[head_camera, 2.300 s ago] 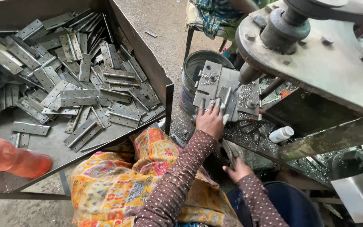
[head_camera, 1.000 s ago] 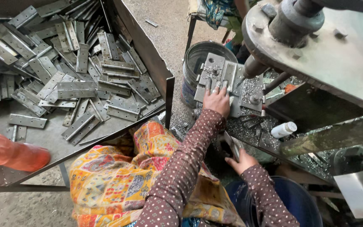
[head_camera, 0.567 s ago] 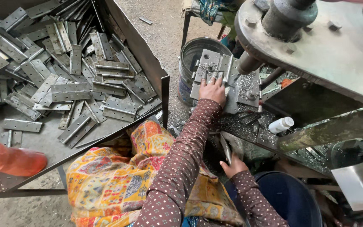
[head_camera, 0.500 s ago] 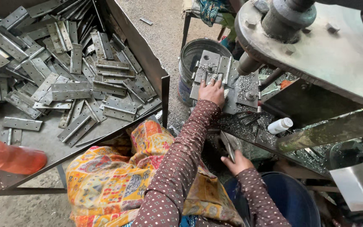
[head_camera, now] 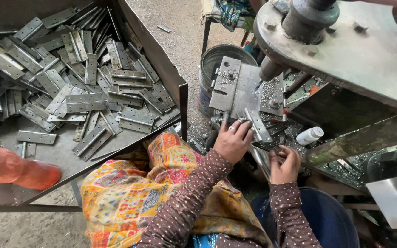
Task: The person repeatedly picks up metal hinge pieces from a bin, places them into a manual punching machine, and operates the lever to process them. The person then removes the processed pieces and returns them to the bin.
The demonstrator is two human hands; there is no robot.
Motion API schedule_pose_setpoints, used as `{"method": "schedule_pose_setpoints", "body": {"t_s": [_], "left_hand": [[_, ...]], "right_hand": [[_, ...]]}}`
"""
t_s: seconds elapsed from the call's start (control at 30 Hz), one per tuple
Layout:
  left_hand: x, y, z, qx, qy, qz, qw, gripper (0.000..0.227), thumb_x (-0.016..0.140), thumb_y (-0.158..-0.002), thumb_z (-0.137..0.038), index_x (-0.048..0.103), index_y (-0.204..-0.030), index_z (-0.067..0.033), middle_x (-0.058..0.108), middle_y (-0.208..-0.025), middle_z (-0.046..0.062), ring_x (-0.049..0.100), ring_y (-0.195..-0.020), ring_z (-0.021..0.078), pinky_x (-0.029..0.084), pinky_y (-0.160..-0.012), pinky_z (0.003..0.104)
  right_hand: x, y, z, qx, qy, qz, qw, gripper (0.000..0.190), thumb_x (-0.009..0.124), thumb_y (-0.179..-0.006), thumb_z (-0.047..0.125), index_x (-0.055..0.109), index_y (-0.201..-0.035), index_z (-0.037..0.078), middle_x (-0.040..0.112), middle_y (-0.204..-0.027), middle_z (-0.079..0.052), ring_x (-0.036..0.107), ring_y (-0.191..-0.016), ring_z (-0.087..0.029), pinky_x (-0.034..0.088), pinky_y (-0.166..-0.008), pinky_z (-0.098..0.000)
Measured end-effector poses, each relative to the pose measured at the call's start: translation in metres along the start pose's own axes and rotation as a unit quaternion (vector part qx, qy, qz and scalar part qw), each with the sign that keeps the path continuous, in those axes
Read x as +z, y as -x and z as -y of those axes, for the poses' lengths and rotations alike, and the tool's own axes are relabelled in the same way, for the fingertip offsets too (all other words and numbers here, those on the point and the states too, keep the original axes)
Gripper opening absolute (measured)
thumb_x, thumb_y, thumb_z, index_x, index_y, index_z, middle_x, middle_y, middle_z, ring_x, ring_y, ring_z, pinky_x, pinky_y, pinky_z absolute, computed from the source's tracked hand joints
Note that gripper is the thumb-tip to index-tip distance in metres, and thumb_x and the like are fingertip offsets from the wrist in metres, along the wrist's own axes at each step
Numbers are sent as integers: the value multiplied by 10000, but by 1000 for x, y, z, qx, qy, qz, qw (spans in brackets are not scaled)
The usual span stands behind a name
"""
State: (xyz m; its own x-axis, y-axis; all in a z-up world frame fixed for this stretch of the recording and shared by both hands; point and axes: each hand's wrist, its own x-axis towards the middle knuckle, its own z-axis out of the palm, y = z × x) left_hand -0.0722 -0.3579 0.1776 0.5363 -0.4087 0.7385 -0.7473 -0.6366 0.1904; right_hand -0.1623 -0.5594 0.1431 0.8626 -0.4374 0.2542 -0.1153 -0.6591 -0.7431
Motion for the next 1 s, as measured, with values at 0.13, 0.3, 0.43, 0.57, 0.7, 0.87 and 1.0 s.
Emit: {"method": "schedule_pose_setpoints", "body": {"t_s": [0.13,0.3,0.43,0.57,0.7,0.87,1.0], "left_hand": [[17,-34,-1,-35,55,-72,995,146,597,-1067,-161,633,-1129,-34,666,-1213,111,698,-886,216,530,-1099,553],[68,-65,22,-60,-150,-21,987,173,585,-1017,-247,662,-1009,-92,660,-998,51,713,-830,181,602,-914,563],[85,-55,52,-137,-128,222,957,352,493,-1068,-281,635,-1243,-10,621,-1244,140,662,-1024,228,583,-886,402],[75,-43,83,-167,-214,105,957,511,459,-970,-389,611,-1340,-71,553,-1417,118,575,-1242,273,407,-1083,537],[50,-42,85,-198,-152,137,959,488,486,-991,-271,593,-1413,-52,461,-1542,146,508,-1353,304,247,-1160,597],[35,-23,30,-150,-83,152,973,532,575,-987,-430,636,-1311,-12,551,-1463,181,552,-1295,340,237,-1214,621],[40,-24,12,-162,-76,203,963,485,641,-873,-296,653,-1291,-50,611,-1397,125,570,-1326,303,301,-1184,588]], "right_hand": [[3,-1,-6,-15,10,9,1000,431,702,-962,285,562,-1254,1,462,-1325,-181,584,-1076,-238,563,-877,-387],[4,9,-4,-24,6,-13,1000,386,706,-966,273,596,-1233,17,503,-1318,-144,595,-1095,-229,546,-944,-379],[3,4,2,-29,6,-6,1000,382,709,-940,266,607,-1219,25,505,-1292,-126,606,-1055,-218,551,-894,-368],[6,10,0,-20,-15,3,1000,356,705,-950,260,611,-1209,35,499,-1316,-119,601,-1078,-215,558,-889,-353],[6,8,1,-16,-18,8,1000,344,717,-937,265,622,-1190,52,495,-1322,-112,604,-1058,-206,569,-853,-336],[8,9,1,-13,-12,16,1000,325,726,-929,260,637,-1164,54,508,-1310,-106,612,-1047,-205,573,-849,-335],[10,10,-10,-22,6,31,999,305,729,-938,243,639,-1157,50,508,-1308,-116,624,-1048,-207,574,-878,-342]]}}
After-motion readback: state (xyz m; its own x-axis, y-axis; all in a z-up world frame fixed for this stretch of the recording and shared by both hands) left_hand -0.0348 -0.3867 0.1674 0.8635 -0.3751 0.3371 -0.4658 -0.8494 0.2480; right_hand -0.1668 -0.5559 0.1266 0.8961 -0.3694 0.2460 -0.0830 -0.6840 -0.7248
